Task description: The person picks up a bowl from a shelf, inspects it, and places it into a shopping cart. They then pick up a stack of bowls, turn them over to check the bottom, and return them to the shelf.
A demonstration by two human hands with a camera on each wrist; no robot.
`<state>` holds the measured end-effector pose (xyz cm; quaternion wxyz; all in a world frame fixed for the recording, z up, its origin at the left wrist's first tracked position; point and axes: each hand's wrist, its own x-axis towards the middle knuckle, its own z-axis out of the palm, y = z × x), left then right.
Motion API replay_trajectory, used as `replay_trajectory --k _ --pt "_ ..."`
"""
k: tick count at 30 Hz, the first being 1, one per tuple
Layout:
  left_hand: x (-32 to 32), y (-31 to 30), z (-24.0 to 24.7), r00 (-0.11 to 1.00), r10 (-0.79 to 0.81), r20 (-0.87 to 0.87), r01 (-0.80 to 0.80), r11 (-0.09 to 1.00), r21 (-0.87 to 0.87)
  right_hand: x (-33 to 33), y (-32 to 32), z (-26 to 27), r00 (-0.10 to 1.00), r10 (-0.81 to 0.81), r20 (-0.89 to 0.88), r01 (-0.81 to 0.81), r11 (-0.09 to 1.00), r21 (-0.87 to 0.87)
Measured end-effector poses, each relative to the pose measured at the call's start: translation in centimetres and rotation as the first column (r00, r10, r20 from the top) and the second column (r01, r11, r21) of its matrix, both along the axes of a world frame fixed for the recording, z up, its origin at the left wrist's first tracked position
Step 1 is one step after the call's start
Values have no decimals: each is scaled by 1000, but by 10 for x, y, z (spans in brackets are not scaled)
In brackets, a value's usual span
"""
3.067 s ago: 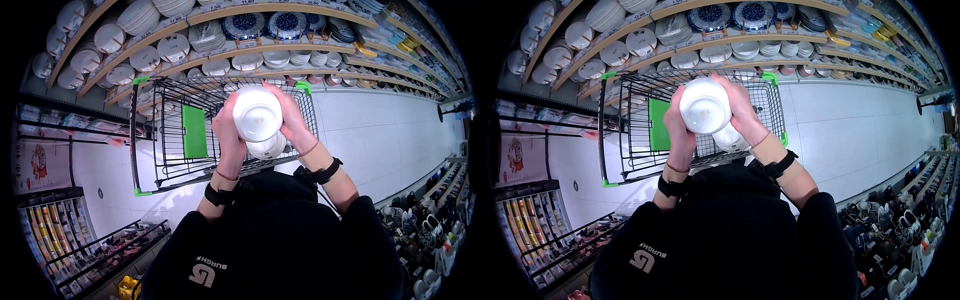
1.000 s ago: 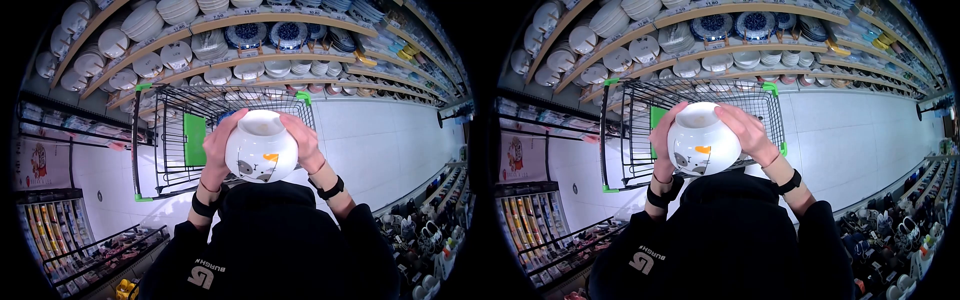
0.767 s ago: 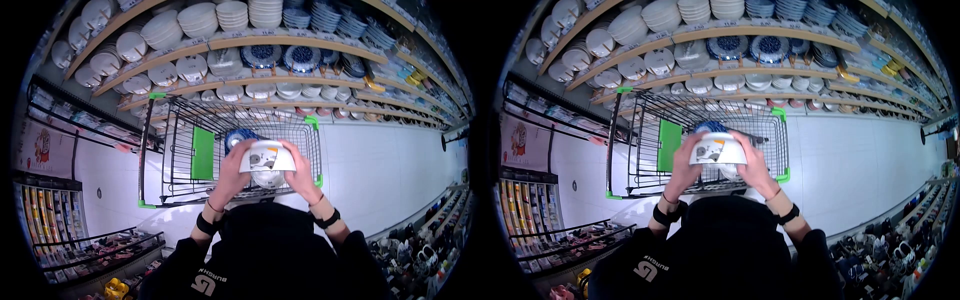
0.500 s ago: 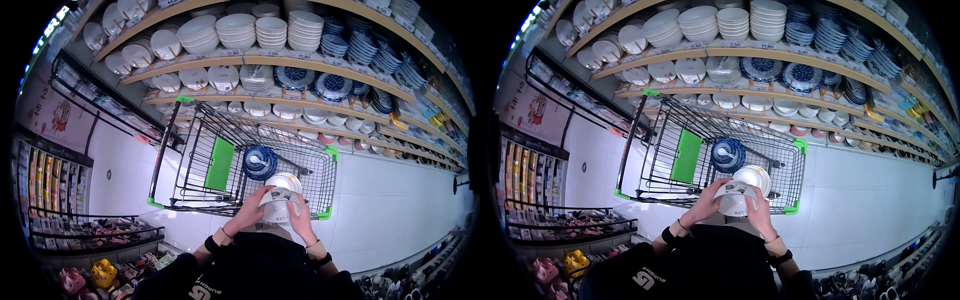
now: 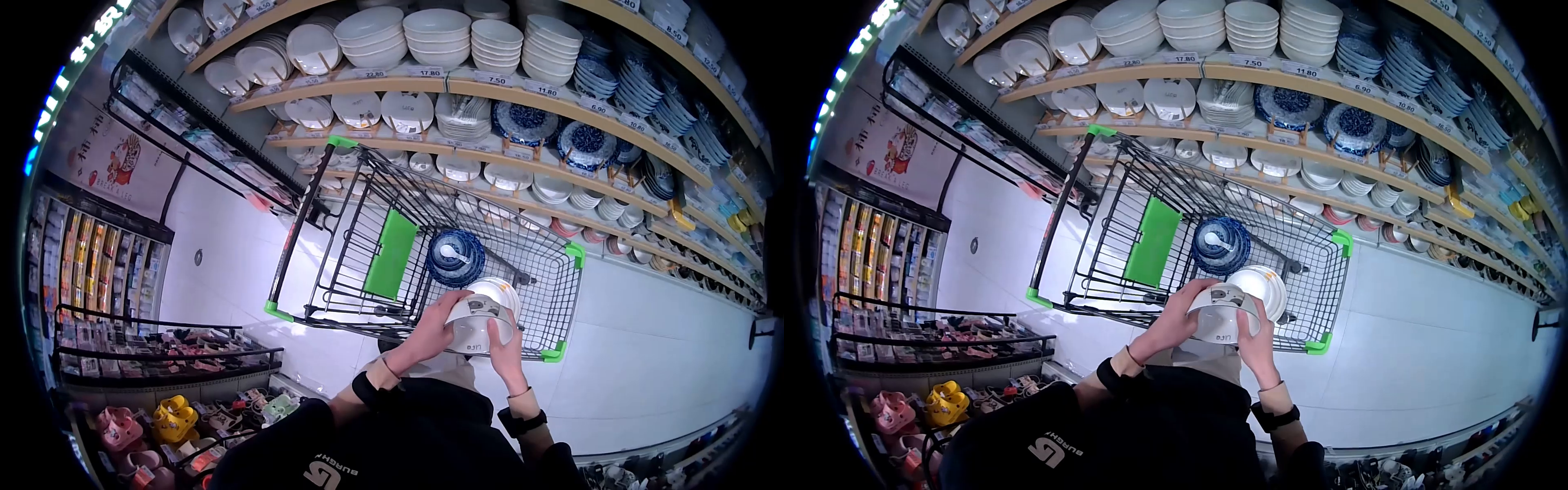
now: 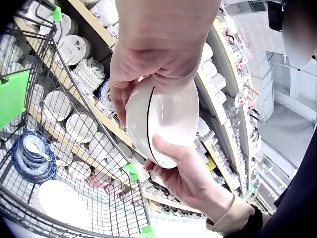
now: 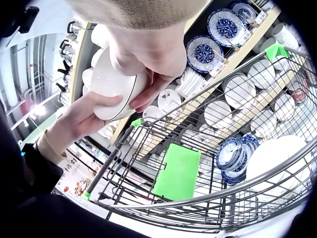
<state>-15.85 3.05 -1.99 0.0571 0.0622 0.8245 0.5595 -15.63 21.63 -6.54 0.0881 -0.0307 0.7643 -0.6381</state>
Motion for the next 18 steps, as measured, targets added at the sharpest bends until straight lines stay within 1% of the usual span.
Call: replay_trajectory --k 3,7,10,11,12,14,17,18 --pt "7 -18 -5 1000 -13 -6 13 1000 25 6 -16 -1 1000 -6 -14 6 1000 12" --pt "18 -57 -7 994 -61 -91 62 998 7 21 -52 14 1000 -13 1 13 1000 25" --pt "27 -97 11 990 -99 -101 106 992 70 41 -96 14 992 -96 -82 96 995 -8" --pt "32 -112 15 990 -104 -96 112 990 86 49 -112 15 983 -140 -118 145 989 36" --pt "34 -127 14 984 -123 -126 137 984 111 54 -124 13 984 -130 -121 137 989 50" --pt "43 -155 19 984 -126 -125 139 986 97 65 -150 17 983 -129 -127 140 987 84" --pt "54 -187 9 977 -115 -181 146 975 169 76 -182 25 986 -123 -114 134 986 94" --pt "57 -197 8 974 -126 -190 158 974 164 81 -192 26 984 -130 -124 142 985 95"
